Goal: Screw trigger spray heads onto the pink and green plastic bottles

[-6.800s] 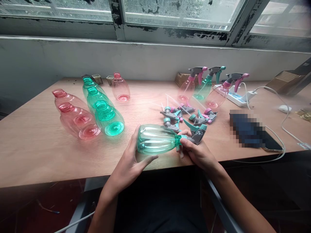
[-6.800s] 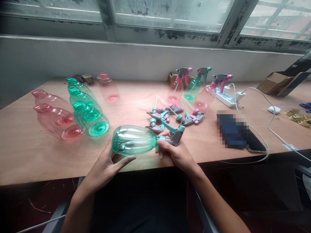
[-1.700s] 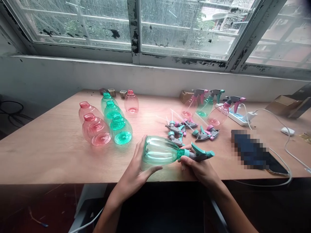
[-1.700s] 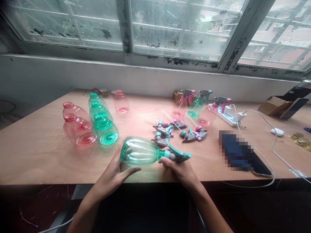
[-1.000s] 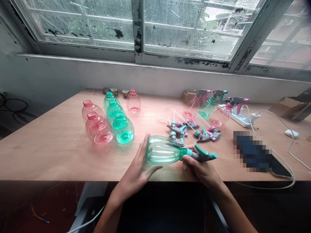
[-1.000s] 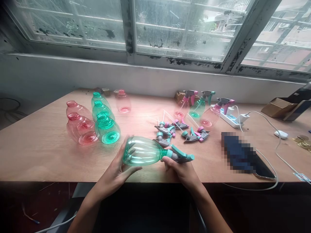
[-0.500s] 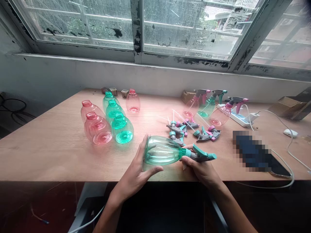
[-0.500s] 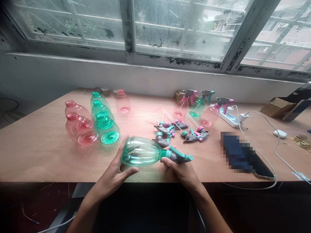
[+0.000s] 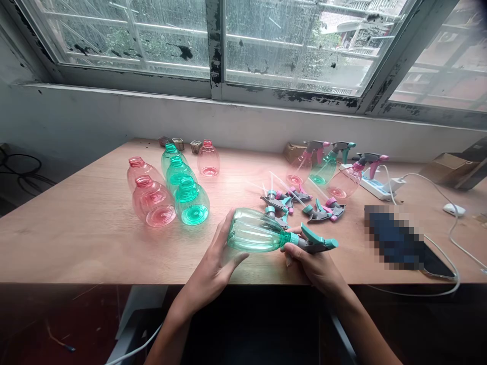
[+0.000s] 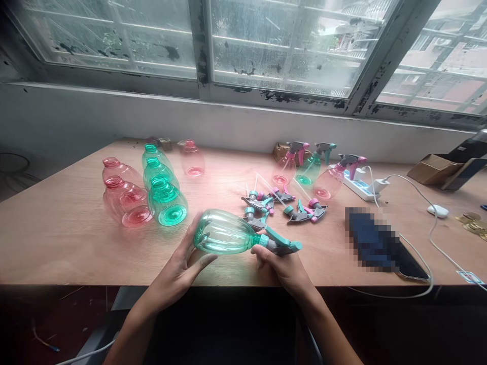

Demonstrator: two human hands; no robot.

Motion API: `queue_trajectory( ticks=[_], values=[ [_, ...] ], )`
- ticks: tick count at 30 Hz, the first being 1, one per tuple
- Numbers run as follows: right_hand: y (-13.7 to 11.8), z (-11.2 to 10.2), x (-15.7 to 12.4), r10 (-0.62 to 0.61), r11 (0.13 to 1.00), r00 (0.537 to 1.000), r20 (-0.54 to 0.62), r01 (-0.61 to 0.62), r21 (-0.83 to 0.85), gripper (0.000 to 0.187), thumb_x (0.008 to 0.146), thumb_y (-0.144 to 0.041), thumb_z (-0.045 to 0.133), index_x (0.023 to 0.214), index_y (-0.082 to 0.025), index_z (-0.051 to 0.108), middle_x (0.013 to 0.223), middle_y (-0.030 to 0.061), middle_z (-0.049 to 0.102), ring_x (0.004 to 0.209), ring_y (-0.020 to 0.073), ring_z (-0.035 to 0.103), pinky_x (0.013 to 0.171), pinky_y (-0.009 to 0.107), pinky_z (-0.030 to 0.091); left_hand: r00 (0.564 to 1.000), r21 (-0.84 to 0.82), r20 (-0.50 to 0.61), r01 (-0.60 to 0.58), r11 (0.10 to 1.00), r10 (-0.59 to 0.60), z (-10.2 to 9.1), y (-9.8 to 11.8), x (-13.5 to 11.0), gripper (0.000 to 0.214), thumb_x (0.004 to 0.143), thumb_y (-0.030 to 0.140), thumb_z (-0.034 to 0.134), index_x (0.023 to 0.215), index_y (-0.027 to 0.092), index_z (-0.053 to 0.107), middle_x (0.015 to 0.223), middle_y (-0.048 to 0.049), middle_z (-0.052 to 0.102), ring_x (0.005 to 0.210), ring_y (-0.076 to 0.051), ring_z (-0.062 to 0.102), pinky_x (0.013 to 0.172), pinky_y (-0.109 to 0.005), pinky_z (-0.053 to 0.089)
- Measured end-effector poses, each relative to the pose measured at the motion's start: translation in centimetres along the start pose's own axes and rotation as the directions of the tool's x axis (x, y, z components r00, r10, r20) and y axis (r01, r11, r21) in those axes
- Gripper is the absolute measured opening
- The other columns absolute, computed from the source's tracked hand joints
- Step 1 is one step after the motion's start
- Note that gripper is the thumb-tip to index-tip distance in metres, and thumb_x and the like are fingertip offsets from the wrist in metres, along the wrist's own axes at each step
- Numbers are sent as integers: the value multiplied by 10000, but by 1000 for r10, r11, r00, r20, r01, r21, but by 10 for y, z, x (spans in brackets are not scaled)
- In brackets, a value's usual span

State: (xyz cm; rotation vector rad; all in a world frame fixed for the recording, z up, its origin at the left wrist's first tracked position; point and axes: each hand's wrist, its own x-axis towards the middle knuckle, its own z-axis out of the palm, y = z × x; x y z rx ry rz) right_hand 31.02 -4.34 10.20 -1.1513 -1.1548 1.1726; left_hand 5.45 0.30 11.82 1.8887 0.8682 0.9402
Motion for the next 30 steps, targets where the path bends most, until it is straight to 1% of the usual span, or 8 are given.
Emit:
queue_trajectory(
  ticks=[5,9,12,17,20,23,26,30],
  values=[
    [-1,0,0,13,1000,1000,-10,-14,-25,281,900,-412,781,1073,-232,653,660,-49,617,631,154,523,648,296,395,1000,74,-7,23,997,-22,0,5,1,852,987,408,653,1642,402,108,1744,10,201,1614,-242,143,1323,-429,116],
    [-1,-1,0,20,999,1000,-19,-20,-33,261,899,-417,782,1033,-228,662,664,-50,607,633,148,516,656,294,394,999,83,6,42,996,-43,-1,7,4,816,984,447,646,1643,319,182,1708,-48,304,1590,-263,239,1316,-417,181],
    [-1,0,-1,20,999,999,-25,-20,-25,244,913,-419,766,1009,-222,657,665,-48,607,627,145,513,655,296,394,999,88,-4,32,996,-32,-1,5,5,794,988,430,645,1640,329,203,1707,-44,310,1584,-268,253,1314,-423,190],
    [-1,1,-1,10,999,1000,-8,-10,-33,238,928,-423,746,1017,-225,647,656,-47,612,650,159,541,684,304,405,1000,52,-15,4,999,-3,2,1,3,800,999,390,639,1633,420,153,1726,13,256,1592,-249,234,1316,-433,178],
    [-3,1,-1,11,1000,1000,-7,-11,-22,250,920,-414,754,1046,-234,635,644,-57,597,636,157,523,674,302,396,999,16,-5,54,998,-54,3,1,1,852,991,419,643,1645,391,96,1748,5,187,1608,-248,180,1320,-438,155],
    [-4,0,-1,34,999,999,1,-34,-36,279,904,-393,766,1089,-240,623,654,-60,596,633,161,515,654,300,382,992,-42,-2,124,991,-124,3,2,0,940,967,474,662,1658,310,46,1760,-35,135,1615,-254,142,1321,-437,156],
    [-5,0,-1,60,997,998,3,-60,-46,322,879,-375,784,1119,-239,617,664,-54,610,636,171,521,637,300,376,992,-33,-2,129,991,-129,2,4,1,900,967,488,658,1656,258,126,1742,-68,206,1605,-265,185,1322,-440,164],
    [-5,0,-2,52,998,999,8,-51,-43,311,895,-382,767,1125,-232,621,660,-49,606,635,173,524,641,308,377,997,33,-7,71,997,-71,0,6,3,812,985,468,639,1645,291,200,1713,-52,294,1595,-284,214,1323,-454,154]
  ],
)
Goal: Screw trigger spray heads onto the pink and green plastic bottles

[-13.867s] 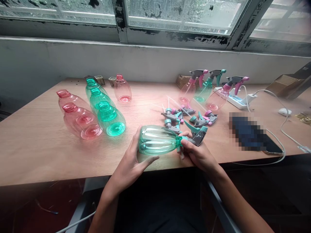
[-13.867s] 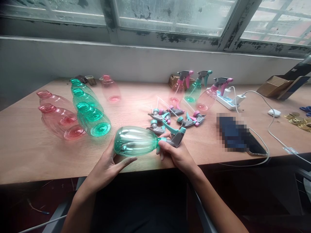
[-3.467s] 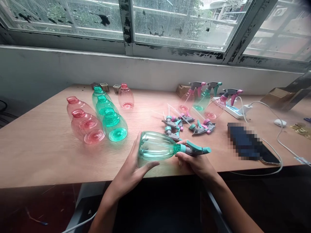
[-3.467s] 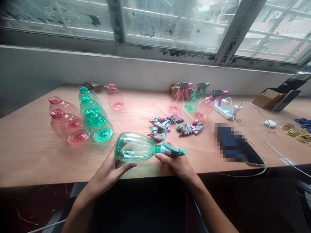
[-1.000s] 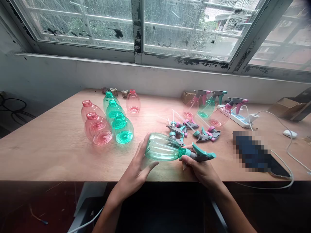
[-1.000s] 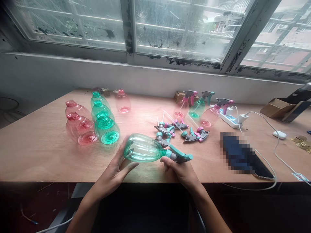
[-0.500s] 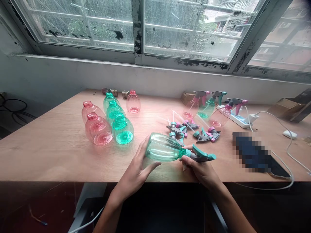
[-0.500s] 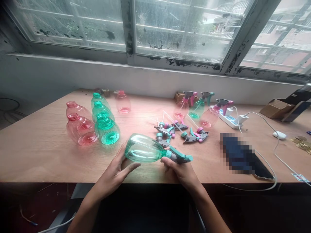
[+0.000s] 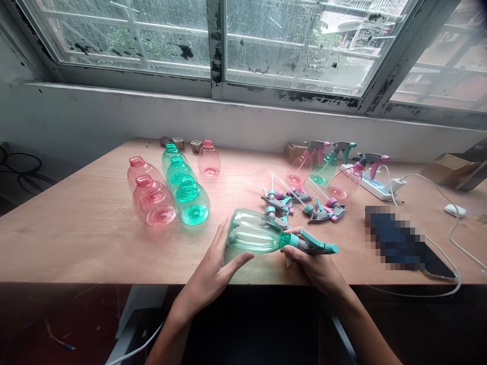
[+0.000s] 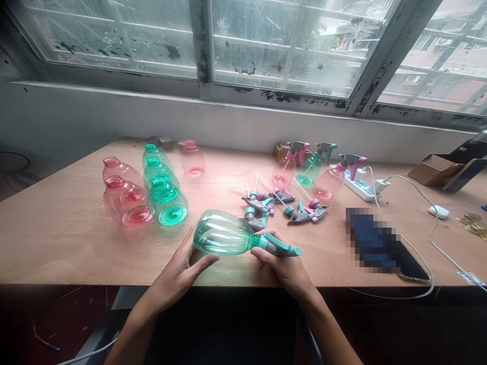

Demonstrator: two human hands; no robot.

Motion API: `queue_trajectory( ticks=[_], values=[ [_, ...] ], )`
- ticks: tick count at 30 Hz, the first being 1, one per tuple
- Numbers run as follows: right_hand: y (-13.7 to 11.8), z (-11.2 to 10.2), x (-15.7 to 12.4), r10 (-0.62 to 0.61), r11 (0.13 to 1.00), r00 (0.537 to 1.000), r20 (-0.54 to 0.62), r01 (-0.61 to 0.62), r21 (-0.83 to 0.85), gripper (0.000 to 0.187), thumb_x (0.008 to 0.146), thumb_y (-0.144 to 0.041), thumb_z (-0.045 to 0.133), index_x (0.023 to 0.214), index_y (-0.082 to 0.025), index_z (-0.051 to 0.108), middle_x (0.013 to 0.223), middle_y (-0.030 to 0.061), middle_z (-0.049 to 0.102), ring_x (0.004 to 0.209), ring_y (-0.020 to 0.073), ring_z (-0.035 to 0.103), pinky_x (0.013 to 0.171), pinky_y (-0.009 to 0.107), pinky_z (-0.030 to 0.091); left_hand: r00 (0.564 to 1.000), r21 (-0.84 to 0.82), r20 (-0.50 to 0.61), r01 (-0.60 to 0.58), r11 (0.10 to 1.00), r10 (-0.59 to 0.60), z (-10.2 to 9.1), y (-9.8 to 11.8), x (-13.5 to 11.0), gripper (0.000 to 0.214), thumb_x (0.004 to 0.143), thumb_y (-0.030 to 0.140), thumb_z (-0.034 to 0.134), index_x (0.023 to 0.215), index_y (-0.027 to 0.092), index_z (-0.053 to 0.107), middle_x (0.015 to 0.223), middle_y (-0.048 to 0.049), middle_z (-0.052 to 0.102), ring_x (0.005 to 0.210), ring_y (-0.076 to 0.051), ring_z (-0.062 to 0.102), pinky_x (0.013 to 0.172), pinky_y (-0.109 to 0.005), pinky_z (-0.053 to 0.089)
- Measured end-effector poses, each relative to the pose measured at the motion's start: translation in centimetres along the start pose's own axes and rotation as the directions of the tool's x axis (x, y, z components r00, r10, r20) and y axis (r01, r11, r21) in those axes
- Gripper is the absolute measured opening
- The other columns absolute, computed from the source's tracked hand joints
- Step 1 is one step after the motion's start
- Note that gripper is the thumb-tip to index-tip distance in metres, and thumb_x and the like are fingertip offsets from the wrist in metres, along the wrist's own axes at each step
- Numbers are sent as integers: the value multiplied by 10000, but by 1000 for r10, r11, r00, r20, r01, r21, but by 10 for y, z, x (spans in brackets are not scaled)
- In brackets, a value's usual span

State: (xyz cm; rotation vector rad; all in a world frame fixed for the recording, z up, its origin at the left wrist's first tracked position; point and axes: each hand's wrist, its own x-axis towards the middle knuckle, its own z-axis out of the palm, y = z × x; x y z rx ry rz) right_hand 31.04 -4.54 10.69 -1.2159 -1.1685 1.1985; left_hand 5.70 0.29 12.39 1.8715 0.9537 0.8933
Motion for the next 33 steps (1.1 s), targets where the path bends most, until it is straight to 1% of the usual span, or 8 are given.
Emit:
queue_trajectory(
  ticks=[6,9,14,17,23,29,33],
  values=[
    [3,0,2,-38,999,999,-16,38,9,255,931,-437,729,1037,-223,641,662,-39,605,639,177,532,656,320,392,999,9,6,-49,999,49,-1,-2,0,828,983,431,656,1641,391,155,1728,-8,253,1597,-284,212,1317,-460,171],
    [5,0,3,-45,998,999,-9,45,38,256,923,-437,743,1027,-227,639,675,-41,612,637,172,536,657,313,403,998,1,11,-61,998,61,-1,-3,-1,830,987,414,654,1639,411,142,1733,-8,240,1597,-290,217,1312,-473,186],
    [7,-1,3,-51,997,999,-3,52,54,253,917,-420,757,1041,-230,647,665,-46,623,642,165,549,673,303,417,1000,0,18,-1,1000,1,-1,-1,-3,904,945,464,699,1643,386,129,1746,-21,199,1607,-295,175,1314,-483,168],
    [6,0,3,-45,998,999,-4,45,46,277,904,-425,770,1062,-230,653,649,-46,625,644,171,559,675,305,420,1000,7,19,15,1000,-15,-1,0,-3,927,933,488,707,1645,366,126,1748,-31,189,1610,-293,161,1317,-484,150],
    [1,1,1,-29,999,1000,-11,29,13,308,910,-455,752,1089,-219,666,634,-37,613,639,183,552,660,317,417,1000,-1,13,11,1000,-11,0,1,-1,847,967,465,668,1636,367,158,1719,-37,274,1592,-300,230,1312,-489,191],
    [4,0,1,-40,999,999,-17,41,33,349,905,-433,760,1149,-231,614,636,-49,617,622,178,555,663,318,420,1000,-5,15,26,1000,-26,0,-1,-1,856,961,461,679,1637,366,164,1716,-35,283,1589,-310,237,1310,-491,204],
    [7,-2,2,-15,999,1000,-24,16,38,385,896,-442,767,1176,-230,609,653,-42,641,629,186,574,687,327,432,1000,-5,4,14,1000,-14,0,-1,-1,851,958,451,685,1635,363,176,1712,-37,296,1587,-314,246,1310,-496,208]
  ],
)
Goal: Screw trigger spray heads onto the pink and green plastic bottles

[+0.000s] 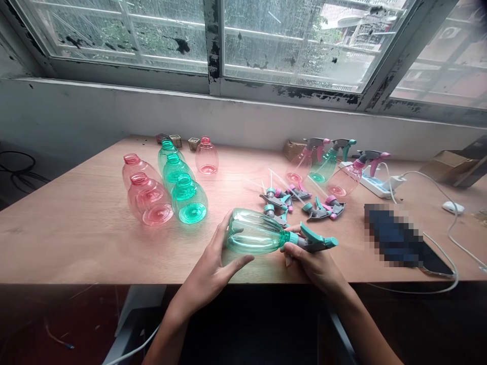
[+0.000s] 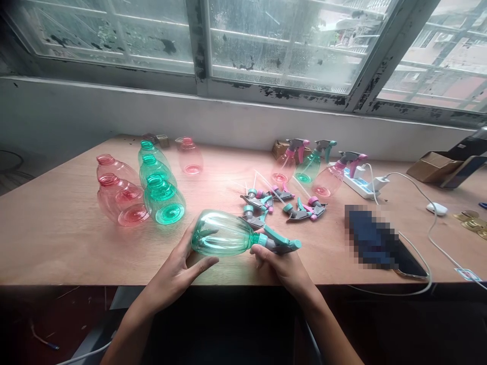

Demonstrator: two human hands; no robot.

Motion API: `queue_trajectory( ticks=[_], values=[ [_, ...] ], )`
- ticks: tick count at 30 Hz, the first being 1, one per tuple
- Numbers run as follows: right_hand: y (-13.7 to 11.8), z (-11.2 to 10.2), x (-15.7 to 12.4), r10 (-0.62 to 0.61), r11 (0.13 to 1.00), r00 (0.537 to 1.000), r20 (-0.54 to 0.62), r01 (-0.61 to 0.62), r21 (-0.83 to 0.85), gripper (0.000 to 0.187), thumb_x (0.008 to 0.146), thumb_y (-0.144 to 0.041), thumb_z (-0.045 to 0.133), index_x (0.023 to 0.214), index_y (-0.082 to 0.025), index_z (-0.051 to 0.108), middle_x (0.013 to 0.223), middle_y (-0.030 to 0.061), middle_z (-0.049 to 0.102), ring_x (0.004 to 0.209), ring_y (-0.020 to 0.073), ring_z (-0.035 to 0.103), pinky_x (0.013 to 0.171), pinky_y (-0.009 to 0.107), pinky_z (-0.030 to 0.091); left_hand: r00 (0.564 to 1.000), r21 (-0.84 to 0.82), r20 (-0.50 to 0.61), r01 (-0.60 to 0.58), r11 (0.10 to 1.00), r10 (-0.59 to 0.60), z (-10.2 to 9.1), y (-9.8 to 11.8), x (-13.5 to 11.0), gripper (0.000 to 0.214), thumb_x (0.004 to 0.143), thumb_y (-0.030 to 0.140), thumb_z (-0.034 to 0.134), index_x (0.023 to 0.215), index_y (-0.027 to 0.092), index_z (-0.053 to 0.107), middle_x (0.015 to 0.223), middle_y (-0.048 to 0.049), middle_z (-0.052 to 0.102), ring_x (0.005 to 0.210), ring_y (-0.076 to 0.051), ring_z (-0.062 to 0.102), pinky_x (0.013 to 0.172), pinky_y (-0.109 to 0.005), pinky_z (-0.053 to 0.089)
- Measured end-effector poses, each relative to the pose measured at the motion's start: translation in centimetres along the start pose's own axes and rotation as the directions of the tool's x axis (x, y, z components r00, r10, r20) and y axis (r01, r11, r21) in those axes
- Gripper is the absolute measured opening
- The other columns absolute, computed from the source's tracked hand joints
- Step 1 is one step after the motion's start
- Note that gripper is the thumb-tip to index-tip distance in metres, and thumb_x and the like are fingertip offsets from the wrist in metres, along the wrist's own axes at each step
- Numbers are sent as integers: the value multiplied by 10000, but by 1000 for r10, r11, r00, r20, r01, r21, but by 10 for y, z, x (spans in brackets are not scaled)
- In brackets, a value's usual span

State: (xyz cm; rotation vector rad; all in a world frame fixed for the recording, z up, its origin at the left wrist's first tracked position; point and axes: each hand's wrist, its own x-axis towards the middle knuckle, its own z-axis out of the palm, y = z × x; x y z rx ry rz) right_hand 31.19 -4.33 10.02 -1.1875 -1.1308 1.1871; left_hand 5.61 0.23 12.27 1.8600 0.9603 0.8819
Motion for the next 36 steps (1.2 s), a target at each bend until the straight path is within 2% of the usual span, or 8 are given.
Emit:
queue_trajectory(
  ticks=[9,18,25,36],
  values=[
    [-4,1,-2,-23,999,998,50,25,-25,263,938,-430,723,1087,-230,639,638,-43,629,639,181,558,710,321,428,1000,17,-8,-4,1000,5,0,2,-2,847,962,488,664,1640,359,174,1723,-17,270,1601,-280,207,1317,-441,189],
    [-6,2,-1,-22,999,999,48,24,-38,282,933,-439,724,1091,-222,639,611,-41,630,633,189,567,707,327,428,1000,40,-15,-15,999,16,0,3,-2,845,962,488,664,1640,336,184,1720,-39,279,1593,-289,233,1311,-459,202],
    [-5,1,-1,-9,1000,998,58,7,25,221,940,-404,731,1052,-229,655,655,-43,641,651,166,568,722,311,425,1000,24,-6,-10,1000,10,0,1,-1,833,970,459,665,1636,368,173,1721,-22,276,1589,-303,241,1309,-465,212],
    [-3,0,-1,-4,998,998,58,0,63,245,932,-396,753,1079,-222,663,685,-39,654,667,160,571,708,301,430,1000,8,-3,-3,1000,3,0,0,0,823,969,467,666,1626,400,174,1714,13,288,1589,-274,240,1313,-419,202]
  ],
)
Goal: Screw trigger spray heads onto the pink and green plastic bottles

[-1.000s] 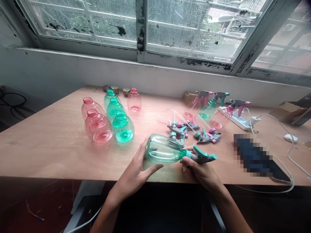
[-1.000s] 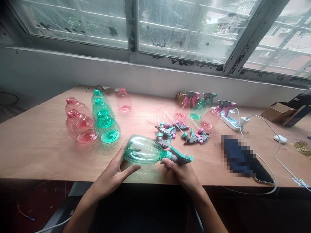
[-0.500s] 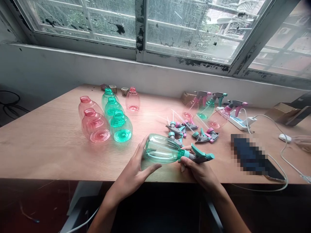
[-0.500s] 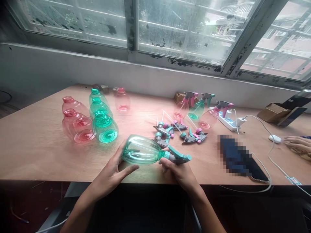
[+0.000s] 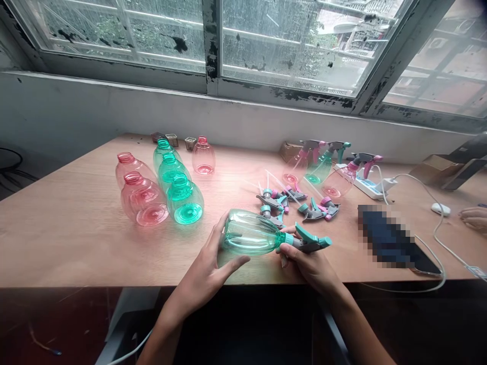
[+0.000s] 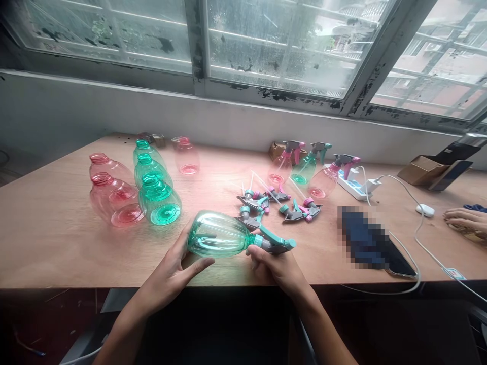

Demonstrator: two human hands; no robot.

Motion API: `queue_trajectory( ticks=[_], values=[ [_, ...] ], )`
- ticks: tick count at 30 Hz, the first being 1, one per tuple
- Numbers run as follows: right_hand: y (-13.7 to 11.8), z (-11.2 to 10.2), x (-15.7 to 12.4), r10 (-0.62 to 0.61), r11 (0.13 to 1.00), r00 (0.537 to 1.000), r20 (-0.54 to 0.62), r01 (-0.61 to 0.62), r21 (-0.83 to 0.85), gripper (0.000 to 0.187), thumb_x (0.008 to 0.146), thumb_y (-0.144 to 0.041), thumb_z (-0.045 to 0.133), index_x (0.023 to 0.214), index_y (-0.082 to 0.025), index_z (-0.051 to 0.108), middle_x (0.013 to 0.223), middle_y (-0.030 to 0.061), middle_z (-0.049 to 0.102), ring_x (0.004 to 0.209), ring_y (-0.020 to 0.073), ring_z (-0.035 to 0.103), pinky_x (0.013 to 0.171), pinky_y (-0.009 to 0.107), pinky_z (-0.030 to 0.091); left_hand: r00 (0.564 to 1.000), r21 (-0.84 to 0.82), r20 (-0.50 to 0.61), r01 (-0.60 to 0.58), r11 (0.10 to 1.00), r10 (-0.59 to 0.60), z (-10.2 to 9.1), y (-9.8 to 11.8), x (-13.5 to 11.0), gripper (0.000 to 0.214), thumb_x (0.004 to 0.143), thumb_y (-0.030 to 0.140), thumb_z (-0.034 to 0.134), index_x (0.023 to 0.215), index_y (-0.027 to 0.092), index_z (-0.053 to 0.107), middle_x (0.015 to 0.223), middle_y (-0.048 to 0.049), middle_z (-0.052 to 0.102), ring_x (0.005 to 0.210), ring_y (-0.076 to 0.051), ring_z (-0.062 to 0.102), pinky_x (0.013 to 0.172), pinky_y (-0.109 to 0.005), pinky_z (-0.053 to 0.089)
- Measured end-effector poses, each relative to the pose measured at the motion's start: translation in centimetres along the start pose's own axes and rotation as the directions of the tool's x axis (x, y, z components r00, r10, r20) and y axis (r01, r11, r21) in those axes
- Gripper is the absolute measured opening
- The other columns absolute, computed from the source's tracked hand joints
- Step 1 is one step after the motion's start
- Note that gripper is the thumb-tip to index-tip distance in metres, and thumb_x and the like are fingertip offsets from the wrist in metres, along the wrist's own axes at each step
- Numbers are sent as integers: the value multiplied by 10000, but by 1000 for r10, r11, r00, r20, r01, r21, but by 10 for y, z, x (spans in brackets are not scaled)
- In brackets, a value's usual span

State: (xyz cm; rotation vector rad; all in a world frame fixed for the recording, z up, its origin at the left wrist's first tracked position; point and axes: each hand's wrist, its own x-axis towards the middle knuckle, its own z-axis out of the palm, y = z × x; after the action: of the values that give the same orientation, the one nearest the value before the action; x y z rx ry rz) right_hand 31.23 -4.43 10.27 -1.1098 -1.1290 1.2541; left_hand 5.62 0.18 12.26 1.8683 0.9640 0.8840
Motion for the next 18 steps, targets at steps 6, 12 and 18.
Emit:
queue_trajectory(
  ticks=[6,12,18],
  values=[
    [2,-1,1,-4,1000,1000,4,4,-7,249,934,-399,750,1080,-219,662,662,-40,655,667,162,589,736,309,442,1000,-5,6,2,1000,-2,0,1,0,815,976,470,660,1624,402,170,1723,24,263,1594,-247,225,1313,-388,199],
    [1,0,0,-15,1000,1000,0,15,-15,245,933,-395,752,1082,-220,666,679,-39,665,670,158,595,742,308,443,1000,-2,9,7,1000,-7,-1,1,0,819,975,476,659,1624,402,165,1724,22,261,1597,-238,217,1313,-380,199],
    [1,0,1,-19,1000,1000,2,19,-11,238,927,-401,756,1053,-216,674,664,-42,650,667,160,585,748,314,443,1000,-9,8,6,1000,-6,0,0,0,818,974,474,661,1622,418,164,1727,34,254,1594,-242,227,1310,-365,204]
  ],
)
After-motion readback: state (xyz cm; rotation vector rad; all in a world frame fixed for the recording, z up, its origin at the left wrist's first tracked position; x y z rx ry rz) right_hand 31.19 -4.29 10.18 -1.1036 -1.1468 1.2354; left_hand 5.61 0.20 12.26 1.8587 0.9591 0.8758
